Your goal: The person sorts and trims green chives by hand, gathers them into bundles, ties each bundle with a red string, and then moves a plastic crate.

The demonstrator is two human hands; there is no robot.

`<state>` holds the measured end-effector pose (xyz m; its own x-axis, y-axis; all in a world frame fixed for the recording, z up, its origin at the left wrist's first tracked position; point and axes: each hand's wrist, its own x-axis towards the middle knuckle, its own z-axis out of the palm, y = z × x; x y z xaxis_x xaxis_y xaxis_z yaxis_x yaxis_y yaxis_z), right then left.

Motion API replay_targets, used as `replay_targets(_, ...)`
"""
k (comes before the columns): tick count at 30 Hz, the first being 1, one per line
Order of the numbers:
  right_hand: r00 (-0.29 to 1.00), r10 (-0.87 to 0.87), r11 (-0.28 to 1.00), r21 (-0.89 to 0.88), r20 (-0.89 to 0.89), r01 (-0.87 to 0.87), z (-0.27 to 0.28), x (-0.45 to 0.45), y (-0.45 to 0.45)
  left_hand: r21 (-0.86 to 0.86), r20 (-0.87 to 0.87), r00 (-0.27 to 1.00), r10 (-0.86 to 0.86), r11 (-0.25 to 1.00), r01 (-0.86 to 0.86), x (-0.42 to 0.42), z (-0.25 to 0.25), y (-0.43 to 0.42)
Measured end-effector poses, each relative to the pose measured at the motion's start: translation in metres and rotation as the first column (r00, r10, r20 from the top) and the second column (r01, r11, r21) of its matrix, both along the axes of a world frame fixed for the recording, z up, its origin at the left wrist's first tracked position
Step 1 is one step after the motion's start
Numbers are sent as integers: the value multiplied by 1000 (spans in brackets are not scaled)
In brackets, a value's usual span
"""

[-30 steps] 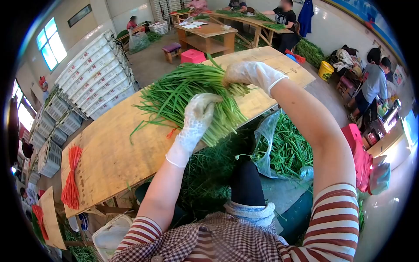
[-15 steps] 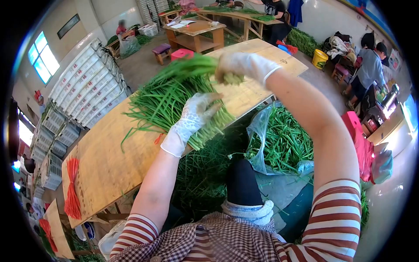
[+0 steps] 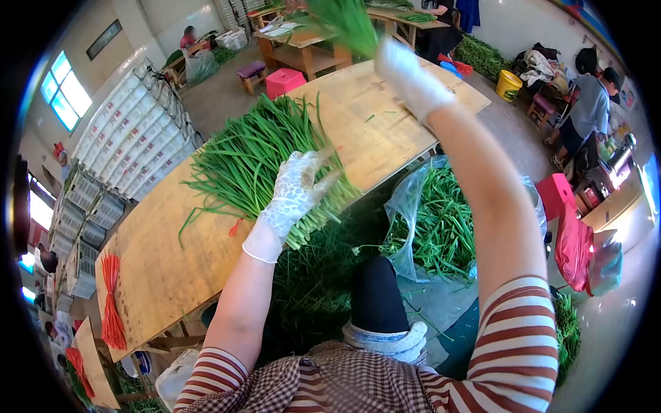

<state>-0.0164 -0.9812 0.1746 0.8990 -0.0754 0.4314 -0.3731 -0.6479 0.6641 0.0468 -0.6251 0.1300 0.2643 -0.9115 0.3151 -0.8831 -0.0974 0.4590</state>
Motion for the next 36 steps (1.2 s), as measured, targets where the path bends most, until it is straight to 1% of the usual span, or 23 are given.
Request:
replay_targets(1,993,-93,971,226,77,74,-35,-23,32,5,-4,1000,-4,1000,4,0,2,-1)
replay_targets(2,931,-264,826,440,-251,352,-45,-36,58,10,-9,1000,-8,1000,8,0,2,-2)
replay_targets(4,776,-430,642,449,-461,622,-68,-52,92,3,-19,1000,-19,1000,19,0,2,-5)
replay_targets(6,762,-449,584,492,-467,646,-77,-60,95,0,-26,999,-31,1000,31,-2,4,-9)
replay_targets(8,824,-372,633,532,-428,562,-54,-73,100,1,-36,999,-39,999,39,-5,9,-14)
replay_targets(10,980,-145,748,634,-134,197,-29,-75,117,-8,-42,999,-29,1000,28,-10,9,-16)
replay_targets(12,999,31,668,744,-22,-4,-29,-60,129,-28,-51,998,-23,999,22,-10,8,-17)
replay_targets(13,994,86,553,833,-60,2,-40,-49,132,-35,-47,999,-26,999,25,-8,7,-18)
replay_targets(14,994,71,583,812,-83,27,-53,-39,139,-42,-44,999,-30,999,28,-6,6,-19)
replay_targets(15,999,54,564,825,2,-32,-58,-33,153,-49,-41,999,-33,998,31,-5,5,-19)
replay_targets(17,984,99,633,773,-145,50,-83,-30,158,-18,-49,998,-27,999,26,-11,10,-17)
replay_targets(20,985,51,687,721,-163,84,-88,-31,175,22,-81,997,-21,999,23,-12,10,-11)
replay_targets(22,975,46,690,712,-218,127,-72,-39,195,-85,-163,986,-24,996,10,-10,11,-5)
replay_targets(23,959,-7,678,704,-282,211,-65,-42,205,-138,-204,979,-29,990,0,-8,11,0)
replay_targets(24,962,-51,679,697,-267,229,-71,-43,209,-268,-343,939,-35,962,-62,-7,8,7)
replay_targets(25,963,-96,679,691,-251,248,-73,-45,213,-359,-312,950,35,921,-152,-5,22,21)
replay_targets(26,955,-110,667,692,-275,276,-76,-48,216,-475,-463,886,5,843,-253,0,29,37)
replay_targets(27,964,-112,641,724,-241,255,-80,-51,217,-504,-320,930,181,799,-328,17,19,59)
replay_targets(28,968,-129,628,738,-215,248,-84,-53,219,-430,-316,874,368,766,-478,28,10,84)
replay_targets(30,971,-158,611,755,-179,239,-87,-53,224,-227,-615,658,435,701,-676,46,-20,134)
replay_targets(31,975,-161,604,767,-150,218,-94,-53,225,-78,-561,636,530,731,-678,48,-29,160)
replay_targets(33,979,-187,618,764,-87,186,-100,-54,232,224,-414,593,691,709,-669,46,-43,203)
replay_targets(36,989,-146,670,733,-20,114,-109,-55,241,254,-377,583,720,686,-682,43,-58,225)
